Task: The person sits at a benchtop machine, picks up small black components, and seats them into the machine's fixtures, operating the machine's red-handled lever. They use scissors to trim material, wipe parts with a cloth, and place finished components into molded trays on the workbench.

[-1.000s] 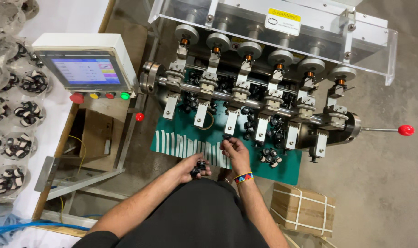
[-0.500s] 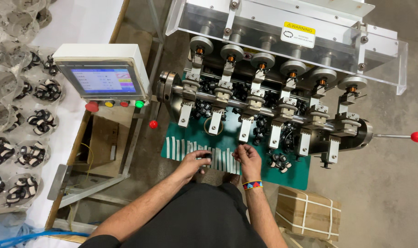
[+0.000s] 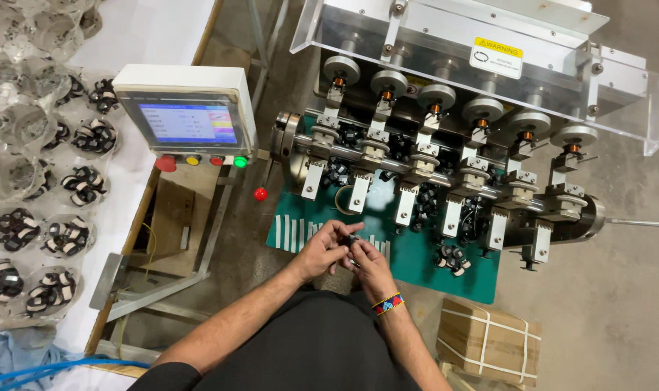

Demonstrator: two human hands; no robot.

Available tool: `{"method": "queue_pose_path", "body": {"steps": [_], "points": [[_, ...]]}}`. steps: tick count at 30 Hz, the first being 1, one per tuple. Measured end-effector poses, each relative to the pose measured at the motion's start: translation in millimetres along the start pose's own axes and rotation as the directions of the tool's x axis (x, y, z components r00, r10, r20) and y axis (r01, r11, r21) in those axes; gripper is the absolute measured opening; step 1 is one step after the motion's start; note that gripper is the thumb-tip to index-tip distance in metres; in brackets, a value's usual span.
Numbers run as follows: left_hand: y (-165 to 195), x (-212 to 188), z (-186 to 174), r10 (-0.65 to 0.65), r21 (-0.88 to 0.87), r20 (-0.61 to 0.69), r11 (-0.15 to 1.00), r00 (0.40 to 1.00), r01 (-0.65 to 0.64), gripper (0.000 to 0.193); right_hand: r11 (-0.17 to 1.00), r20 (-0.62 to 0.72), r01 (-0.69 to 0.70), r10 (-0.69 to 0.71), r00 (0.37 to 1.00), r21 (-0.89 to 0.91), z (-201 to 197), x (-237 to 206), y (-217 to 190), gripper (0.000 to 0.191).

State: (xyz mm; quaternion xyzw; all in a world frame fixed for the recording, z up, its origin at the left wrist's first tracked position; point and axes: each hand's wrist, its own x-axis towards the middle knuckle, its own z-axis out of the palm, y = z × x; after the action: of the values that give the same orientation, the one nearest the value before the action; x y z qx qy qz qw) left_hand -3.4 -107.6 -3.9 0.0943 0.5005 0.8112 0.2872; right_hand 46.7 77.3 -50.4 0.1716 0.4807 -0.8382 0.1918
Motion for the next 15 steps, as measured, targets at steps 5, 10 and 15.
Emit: {"method": "queue_pose_path", "body": {"steps": [5,10,15], "points": [[-9.5,-4.8,-18.6,-0.034,-0.044,-0.136,0.999,0.99,0.029,0.027,0.997,-0.069,0.047,-0.042,0.997,0.064,6.8,14.6,10.9,0.024],[-34.6,-6.8,-43.5,-0.429,-0.378,-0.424,0.884,0.798,0.274,0.03,0.995,-0.283,0.1,-0.101,0.954,-0.018,17.5,43.7,1.5,0.024],[-38.3,-37.7,-56.2,-0.538,-0.314,-0.192,0.826,0.821,0.468,0.036,0.991,-0.347,0.13,-0.135,0.928,-0.036,30.2,44.4,-6.3,0.024]]}}
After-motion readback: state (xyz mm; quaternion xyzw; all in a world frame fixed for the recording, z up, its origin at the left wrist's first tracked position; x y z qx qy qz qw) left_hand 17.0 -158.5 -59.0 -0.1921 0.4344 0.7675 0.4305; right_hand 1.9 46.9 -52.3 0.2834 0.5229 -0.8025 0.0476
